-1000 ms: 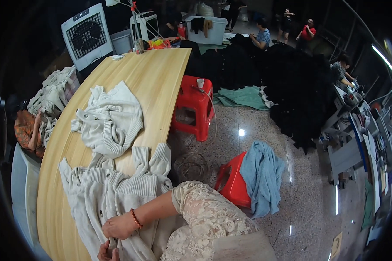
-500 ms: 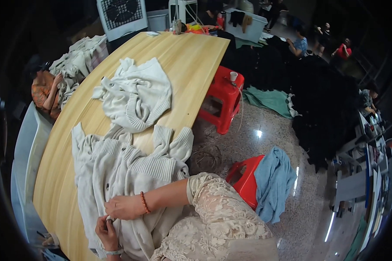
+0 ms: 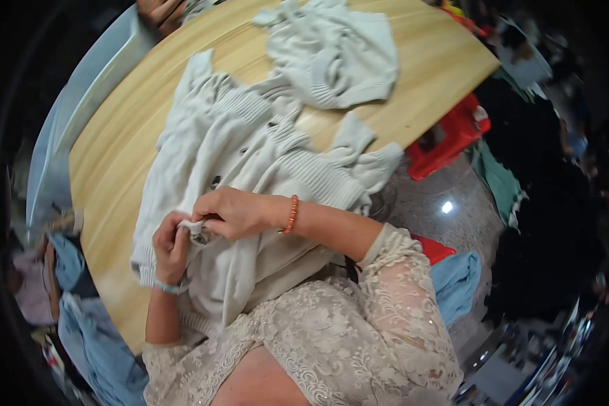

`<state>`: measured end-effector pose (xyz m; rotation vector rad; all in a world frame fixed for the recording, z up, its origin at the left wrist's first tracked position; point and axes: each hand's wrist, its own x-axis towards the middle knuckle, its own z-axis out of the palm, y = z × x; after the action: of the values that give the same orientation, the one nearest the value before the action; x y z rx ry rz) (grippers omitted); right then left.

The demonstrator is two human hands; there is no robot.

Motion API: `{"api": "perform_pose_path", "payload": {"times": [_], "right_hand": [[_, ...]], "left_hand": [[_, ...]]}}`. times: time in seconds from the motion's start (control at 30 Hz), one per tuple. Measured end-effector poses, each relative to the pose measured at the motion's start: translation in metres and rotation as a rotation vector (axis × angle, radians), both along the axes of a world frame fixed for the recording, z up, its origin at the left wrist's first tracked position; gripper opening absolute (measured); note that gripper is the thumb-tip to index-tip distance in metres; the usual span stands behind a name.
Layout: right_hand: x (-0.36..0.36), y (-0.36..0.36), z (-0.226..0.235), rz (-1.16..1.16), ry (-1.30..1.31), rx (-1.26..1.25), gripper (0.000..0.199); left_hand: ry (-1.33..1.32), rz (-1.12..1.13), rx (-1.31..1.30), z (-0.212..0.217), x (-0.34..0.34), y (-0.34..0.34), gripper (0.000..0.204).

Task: Inspecting and buttoning a knit sweater at a manufacturing workstation.

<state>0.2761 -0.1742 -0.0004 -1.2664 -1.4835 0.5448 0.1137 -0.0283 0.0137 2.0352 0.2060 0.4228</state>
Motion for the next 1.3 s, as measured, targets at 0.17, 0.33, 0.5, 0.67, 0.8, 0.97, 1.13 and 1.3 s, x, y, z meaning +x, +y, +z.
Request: {"api": "perform_pose_path", "payload": {"times": [0.17, 0.33, 0.5, 0.67, 0.8, 0.97, 1.13, 1.3], "right_hand": [[-0.016, 0.004, 0.011, 0.066, 0.037, -0.104, 0.016], [-0.001, -0.025, 0.036, -0.131, -0.527, -0.352, 0.012], [0.007, -0.028, 0.023, -0.224, -0.65, -0.314, 0.01], [0.003, -0.03, 0.033, -0.227, -0.707, -0.33, 0.007], [0.003, -0.033, 0.031, -0.307, -0.792, -0.347, 0.009], [0.009, -0.037, 0.021, -0.323, -0.692, -0.294, 0.013], [0.009, -0.028, 0.015, -0.361, -0.632, -0.199, 0.013], [0.005, -0.029, 0.012, -0.417, -0.587, -0.103, 0.026]], "left_hand": [[0.058, 0.018, -0.192, 0.003, -0.019, 0.006, 0.009], [0.315, 0.022, -0.06, 0.028, -0.048, 0.023, 0.011], [0.269, 0.08, 0.409, 0.025, -0.032, 0.021, 0.015], [0.022, 0.04, 0.223, 0.036, 0.029, -0.01, 0.023], [0.168, -0.071, 0.275, 0.0, 0.065, 0.001, 0.022], [0.393, -0.117, -0.354, 0.001, 0.072, 0.007, 0.019], [0.355, -0.112, -0.553, 0.005, 0.074, 0.012, 0.013], [0.32, -0.023, -0.662, 0.002, 0.072, 0.006, 0.012]]}}
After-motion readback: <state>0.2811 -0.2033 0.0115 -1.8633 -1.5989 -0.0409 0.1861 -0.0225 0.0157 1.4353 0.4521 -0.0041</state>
